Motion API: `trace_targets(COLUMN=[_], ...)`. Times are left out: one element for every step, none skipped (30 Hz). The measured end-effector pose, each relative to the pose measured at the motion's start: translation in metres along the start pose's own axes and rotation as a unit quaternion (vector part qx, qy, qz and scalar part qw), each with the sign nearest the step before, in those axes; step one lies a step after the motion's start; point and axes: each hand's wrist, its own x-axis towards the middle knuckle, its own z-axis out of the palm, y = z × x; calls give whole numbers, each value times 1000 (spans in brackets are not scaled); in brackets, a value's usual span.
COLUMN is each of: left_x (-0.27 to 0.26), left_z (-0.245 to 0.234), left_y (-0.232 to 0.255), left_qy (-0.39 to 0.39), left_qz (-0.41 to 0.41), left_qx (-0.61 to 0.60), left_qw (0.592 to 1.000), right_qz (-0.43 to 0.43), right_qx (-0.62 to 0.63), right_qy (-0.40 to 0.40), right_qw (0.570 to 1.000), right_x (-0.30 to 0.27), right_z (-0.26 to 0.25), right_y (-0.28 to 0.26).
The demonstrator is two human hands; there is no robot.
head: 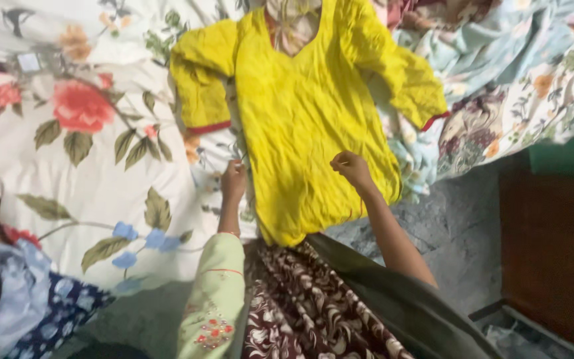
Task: The person folds a yellow garment by hand on a bed, smoothing the fabric and tucking in the sleeves before folding the body into a square.
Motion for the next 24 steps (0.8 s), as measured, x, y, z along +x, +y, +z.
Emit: trace_targets(left_x=[19,39,59,83,102,121,139,155,168,180,195,209,218,228,239,255,271,283,296,303,310,314,313,309], left_z=[-1,-3,-6,-10,-12,-17,-16,-11,-12,-10,-7,-5,-2,-3,0,-3,-11,-19,-34,-47,-64,-81,-100,-115], left_y=[14,26,37,48,57,61,68,77,78,81,87,92,93,92,94,98,102,104,106,108,112,117,129,146], left_qy=[2,24,45,54,59,67,79,77,57,36,41,53,61,79,91,73,54,83,115,154,191,188,186,145], left_qz=[-1,35,69,69,67,88,110,106,-8,-121,-125,-96,-69,-118,-167,-157,-147,-180,-208,-162,-111,-44,23,71], left_qx=[-1,-21,-40,-51,-62,-99,-136,-136,-196,-253,-253,-333,-407,-410,-412,-509,-601,-577,-552,-591,-628,-623,-613,-616], left_qw=[1000,999,996,995,994,989,981,982,979,959,959,936,909,901,891,843,784,792,799,775,746,758,767,771], right_qz=[-1,19,42,43,74,104,108,150,195,201,90,-22,-14,-6,-11,-16,-36,-57,-61,-26,-41,-72,-102,-114], right_qx=[-1,3,7,7,83,158,156,218,276,272,317,358,450,537,569,599,601,602,547,488,468,465,462,425], right_qy=[-1,15,31,30,44,59,59,84,108,104,53,1,23,45,87,130,136,142,146,167,212,193,173,167], right_qw=[1000,1000,999,999,993,980,980,961,935,935,943,934,893,842,817,790,787,783,822,856,857,861,864,882], right_x=[17,36,53,73,88,103,122,140,154,167,184,201,216,234,248,257,263,267,277,280,284,283,283,284], right_z=[-11,-21,-31,-40,-51,-62,-71,-78,-85,-93,-98,-104,-114,-122,-141,-165,-190,-216,-249,-281,-306,-329,-344,-354], right_y=[-6,-11,-14,-19,-20,-21,-23,-26,-26,-24,-23,-23,-22,-25,-25,-24,-24,-27,-35,-42,-51,-60,-72,-83])
